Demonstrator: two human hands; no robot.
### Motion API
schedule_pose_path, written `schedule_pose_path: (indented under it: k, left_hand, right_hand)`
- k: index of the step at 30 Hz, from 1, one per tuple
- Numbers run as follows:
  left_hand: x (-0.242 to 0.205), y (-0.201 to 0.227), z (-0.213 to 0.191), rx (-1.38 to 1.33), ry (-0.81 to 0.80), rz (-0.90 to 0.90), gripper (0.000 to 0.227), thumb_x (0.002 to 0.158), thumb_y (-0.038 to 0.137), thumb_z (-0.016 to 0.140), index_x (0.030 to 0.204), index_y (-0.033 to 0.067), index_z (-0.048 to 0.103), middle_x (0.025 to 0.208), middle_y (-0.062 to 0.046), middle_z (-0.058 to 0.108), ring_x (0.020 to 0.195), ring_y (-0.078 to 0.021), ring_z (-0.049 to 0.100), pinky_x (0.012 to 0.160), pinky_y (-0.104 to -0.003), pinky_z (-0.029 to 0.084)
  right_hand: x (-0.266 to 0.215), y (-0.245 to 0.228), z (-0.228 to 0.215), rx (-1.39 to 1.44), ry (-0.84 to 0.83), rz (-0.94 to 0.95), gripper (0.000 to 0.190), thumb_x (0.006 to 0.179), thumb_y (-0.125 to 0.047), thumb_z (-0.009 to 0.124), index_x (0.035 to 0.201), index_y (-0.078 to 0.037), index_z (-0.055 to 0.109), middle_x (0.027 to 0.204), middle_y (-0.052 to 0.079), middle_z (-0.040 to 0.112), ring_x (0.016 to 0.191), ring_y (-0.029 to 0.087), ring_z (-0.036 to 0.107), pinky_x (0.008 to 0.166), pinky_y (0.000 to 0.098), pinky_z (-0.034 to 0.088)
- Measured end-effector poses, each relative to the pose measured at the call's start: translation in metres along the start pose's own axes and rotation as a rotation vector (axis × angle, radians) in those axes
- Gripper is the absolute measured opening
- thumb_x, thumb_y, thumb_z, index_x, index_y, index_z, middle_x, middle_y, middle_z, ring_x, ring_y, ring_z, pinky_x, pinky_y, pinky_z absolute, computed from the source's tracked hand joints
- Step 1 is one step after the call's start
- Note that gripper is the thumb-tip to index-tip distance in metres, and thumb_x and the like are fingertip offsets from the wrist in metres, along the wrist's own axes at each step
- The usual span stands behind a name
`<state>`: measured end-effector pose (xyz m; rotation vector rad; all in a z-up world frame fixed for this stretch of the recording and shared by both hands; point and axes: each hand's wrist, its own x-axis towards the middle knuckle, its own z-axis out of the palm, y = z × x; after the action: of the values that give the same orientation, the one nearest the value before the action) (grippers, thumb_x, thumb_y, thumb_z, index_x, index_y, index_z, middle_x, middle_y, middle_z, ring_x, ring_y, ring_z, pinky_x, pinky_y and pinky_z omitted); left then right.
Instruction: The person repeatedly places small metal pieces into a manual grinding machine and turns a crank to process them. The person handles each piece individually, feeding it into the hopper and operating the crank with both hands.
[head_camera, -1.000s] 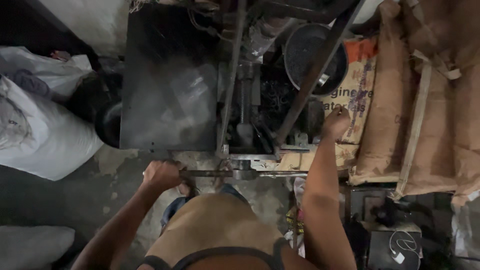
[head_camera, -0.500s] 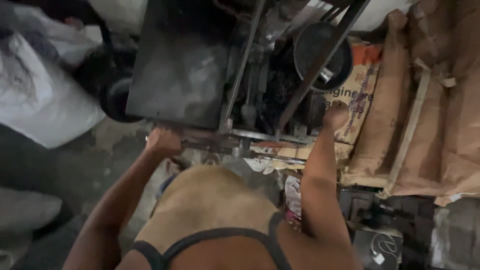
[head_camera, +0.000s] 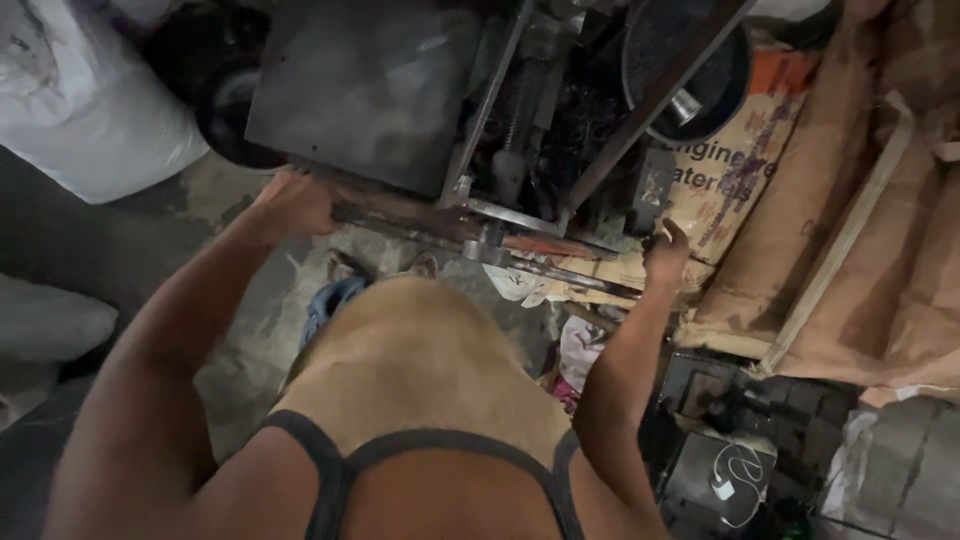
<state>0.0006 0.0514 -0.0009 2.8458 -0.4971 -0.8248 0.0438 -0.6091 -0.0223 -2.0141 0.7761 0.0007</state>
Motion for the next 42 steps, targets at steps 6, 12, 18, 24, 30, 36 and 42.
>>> schedule_pose_path:
  k: [6,12,18,24,30,36,42]
  left_hand:
    - [0.005,-0.002,0.012,0.017,-0.033,-0.044,0.040,0.076,0.045,0.070,0.103,0.0166,0.080,0.101,-0.014,0.077,0.098,-0.0347,0.073,0.086,-0.046,0.058]
    - [0.009,-0.008,0.007,0.086,-0.189,-0.032,0.031,0.073,0.038,0.069,0.085,0.0135,0.083,0.093,-0.013,0.078,0.092,-0.0329,0.075,0.081,-0.045,0.059]
    - [0.002,-0.008,-0.006,-0.050,-0.153,0.032,0.030,0.072,0.036,0.066,0.087,0.0129,0.080,0.089,-0.015,0.077,0.090,-0.0352,0.075,0.078,-0.046,0.059]
    - [0.011,-0.014,0.001,-0.093,-0.178,0.114,0.036,0.081,0.037,0.062,0.101,0.0110,0.076,0.095,-0.016,0.077,0.092,-0.0354,0.074,0.079,-0.048,0.058]
    - [0.050,-0.018,0.071,-0.162,-0.189,0.133,0.038,0.085,0.036,0.062,0.109,0.0086,0.076,0.110,-0.018,0.074,0.105,-0.0359,0.071,0.090,-0.049,0.055]
    - [0.062,-0.012,0.149,-0.203,-0.046,0.072,0.061,0.080,0.039,0.073,0.129,0.0058,0.058,0.120,-0.021,0.068,0.112,-0.0386,0.065,0.089,-0.054,0.050]
    - [0.029,-0.065,0.200,-0.507,-0.108,0.009,0.056,0.081,0.040,0.075,0.126,0.0093,0.065,0.113,-0.017,0.072,0.107,-0.0358,0.068,0.092,-0.050,0.052]
  right_hand:
    - [-0.015,0.016,0.003,0.056,0.088,-0.188,0.034,0.113,-0.021,0.046,0.126,0.000,0.068,0.070,0.005,0.061,0.051,0.012,0.051,0.047,0.0291,0.038]
    - [-0.045,0.016,-0.017,0.202,0.013,-0.250,0.028,0.109,-0.020,0.054,0.124,0.001,0.065,0.078,0.003,0.066,0.062,0.012,0.058,0.056,0.0282,0.048]
    - [-0.097,0.033,-0.004,1.229,-0.004,0.337,0.045,0.099,-0.046,0.052,0.066,-0.015,0.054,0.056,0.001,0.055,0.051,0.019,0.053,0.053,0.0348,0.040]
    - [-0.106,0.024,0.007,1.675,-0.134,0.092,0.038,0.103,-0.039,0.049,0.071,-0.019,0.050,0.065,-0.005,0.051,0.059,0.017,0.051,0.077,0.0416,0.049]
    - [-0.131,-0.023,-0.026,1.395,0.152,0.185,0.047,0.104,-0.043,0.048,0.064,-0.020,0.056,0.057,-0.001,0.057,0.058,0.020,0.057,0.082,0.0481,0.053]
    - [-0.234,-0.126,-0.021,1.165,-0.549,-0.416,0.049,0.108,-0.054,0.045,0.095,-0.018,0.075,0.089,0.003,0.077,0.094,0.019,0.074,0.112,0.0529,0.051]
    - [-0.303,-0.164,0.183,0.455,-1.002,-0.449,0.038,0.113,-0.035,0.050,0.133,-0.006,0.063,0.140,0.010,0.061,0.135,0.028,0.054,0.121,0.0461,0.041]
